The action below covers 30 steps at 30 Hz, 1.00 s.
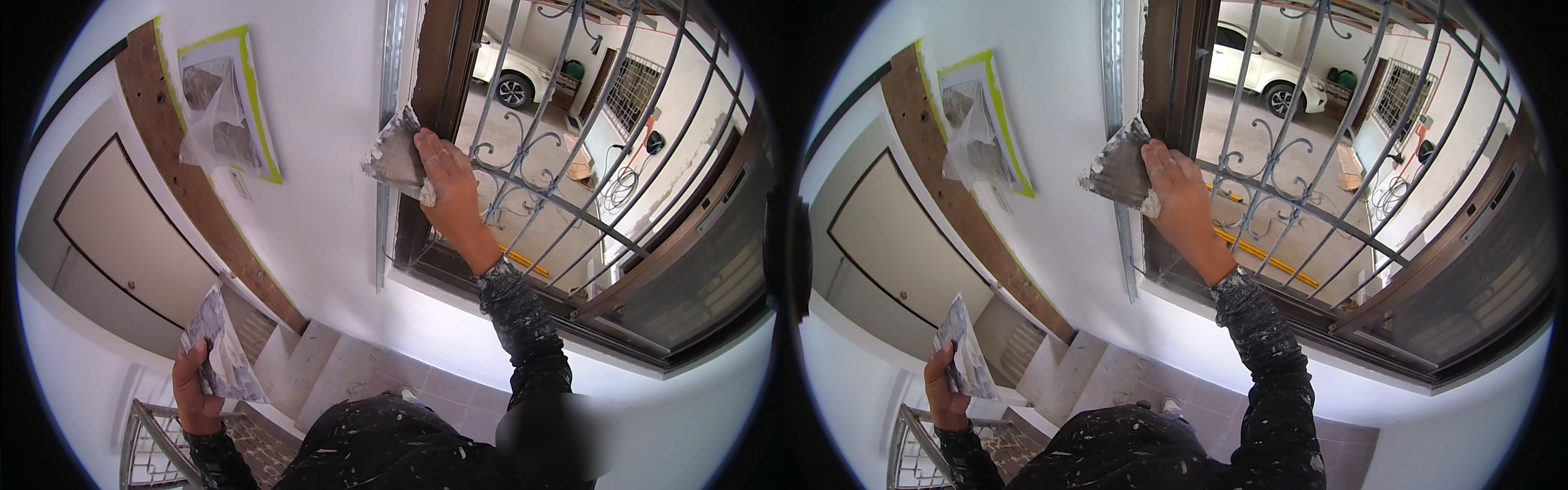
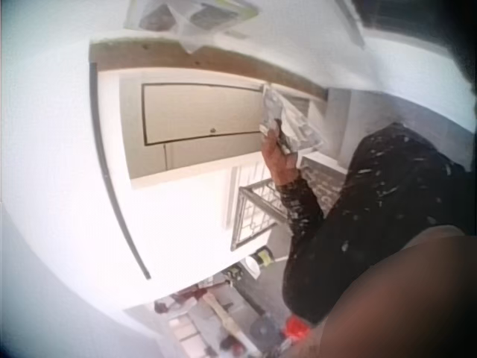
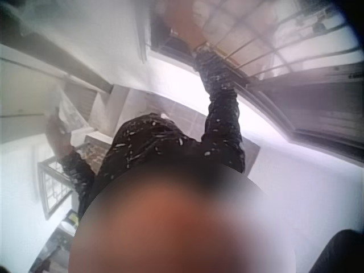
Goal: The person applies white wall compound to the vertical edge of a window frame using a putty knife. They repeatedly scoop compound from a hawk and smooth it along the frame, working from lower to higher sections. The person briefly handles a thin wire or cable near the frame before resuming application.
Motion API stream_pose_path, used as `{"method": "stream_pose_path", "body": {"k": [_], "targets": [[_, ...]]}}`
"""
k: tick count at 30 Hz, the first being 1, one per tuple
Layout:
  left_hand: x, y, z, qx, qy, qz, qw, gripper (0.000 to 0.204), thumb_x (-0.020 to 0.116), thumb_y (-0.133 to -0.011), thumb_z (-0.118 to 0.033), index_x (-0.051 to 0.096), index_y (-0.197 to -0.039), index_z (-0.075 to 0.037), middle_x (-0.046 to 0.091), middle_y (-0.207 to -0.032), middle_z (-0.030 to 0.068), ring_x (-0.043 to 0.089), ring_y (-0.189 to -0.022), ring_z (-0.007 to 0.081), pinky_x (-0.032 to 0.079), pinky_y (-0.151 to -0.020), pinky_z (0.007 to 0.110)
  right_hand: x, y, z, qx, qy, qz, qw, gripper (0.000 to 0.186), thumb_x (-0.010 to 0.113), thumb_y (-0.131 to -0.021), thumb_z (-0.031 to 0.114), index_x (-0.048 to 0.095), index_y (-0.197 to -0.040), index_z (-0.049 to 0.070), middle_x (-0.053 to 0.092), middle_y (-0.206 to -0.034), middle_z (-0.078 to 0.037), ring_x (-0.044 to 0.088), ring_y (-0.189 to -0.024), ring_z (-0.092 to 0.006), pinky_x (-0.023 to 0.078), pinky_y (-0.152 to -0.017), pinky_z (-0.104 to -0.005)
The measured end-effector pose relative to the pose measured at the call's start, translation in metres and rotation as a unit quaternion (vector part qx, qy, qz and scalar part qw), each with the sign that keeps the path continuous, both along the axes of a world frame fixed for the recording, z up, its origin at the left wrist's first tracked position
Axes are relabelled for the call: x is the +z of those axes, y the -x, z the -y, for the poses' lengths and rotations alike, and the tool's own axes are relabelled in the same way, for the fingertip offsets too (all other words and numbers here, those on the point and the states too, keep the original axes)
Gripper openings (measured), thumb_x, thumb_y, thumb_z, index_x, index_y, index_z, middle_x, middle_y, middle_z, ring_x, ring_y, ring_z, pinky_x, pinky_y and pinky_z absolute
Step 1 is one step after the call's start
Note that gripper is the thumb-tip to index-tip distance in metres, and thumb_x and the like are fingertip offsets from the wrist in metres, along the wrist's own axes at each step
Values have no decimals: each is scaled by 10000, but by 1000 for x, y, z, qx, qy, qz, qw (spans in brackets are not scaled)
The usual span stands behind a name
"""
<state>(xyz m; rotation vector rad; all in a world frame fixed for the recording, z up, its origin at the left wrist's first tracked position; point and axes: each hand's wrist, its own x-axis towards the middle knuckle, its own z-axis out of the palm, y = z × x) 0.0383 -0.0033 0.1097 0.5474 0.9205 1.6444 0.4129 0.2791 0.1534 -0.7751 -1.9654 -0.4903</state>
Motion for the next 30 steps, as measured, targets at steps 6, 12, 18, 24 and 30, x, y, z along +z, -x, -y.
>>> {"method": "stream_pose_path", "body": {"k": [6,12,18,24,30], "targets": [[-3,-11,-2,34,-6,-3,999,411,647,-892,-99,579,-1287,-10,698,-1154,100,701,-1001,236,567,-903,377,-34,-3,14,-1,49,-10,999,707,730,-704,5,525,-1380,20,562,-1392,-186,535,-1229,-396,435,-1040,-462],[-14,-25,-15,29,13,50,998,338,663,-889,-118,639,-1213,-24,723,-1106,90,716,-952,223,577,-879,371,-50,-12,81,174,159,-74,969,643,718,-749,-39,567,-1368,40,609,-1349,-175,601,-1209,-362,456,-1060,-434],[-25,-85,-48,-124,73,161,976,338,625,-924,-165,623,-1225,-13,711,-1127,111,686,-1034,266,540,-945,428,-40,24,137,389,224,32,893,570,641,-877,185,525,-1430,108,517,-1454,-184,596,-1180,-356,453,-1011,-426],[-4,-98,-52,-134,34,183,973,313,600,-955,-192,610,-1217,-22,710,-1110,118,692,-966,243,547,-885,386,-53,19,149,340,185,59,920,526,641,-855,152,550,-1370,101,552,-1385,-188,608,-1116,-347,464,-984,-444],[17,-68,-43,27,-29,117,992,130,613,-948,-167,651,-1032,-74,738,-860,65,717,-667,188,601,-570,289,-81,-11,132,273,356,10,894,567,608,-828,22,523,-1385,74,588,-1342,-198,654,-1027,-364,530,-910,-437]]}}
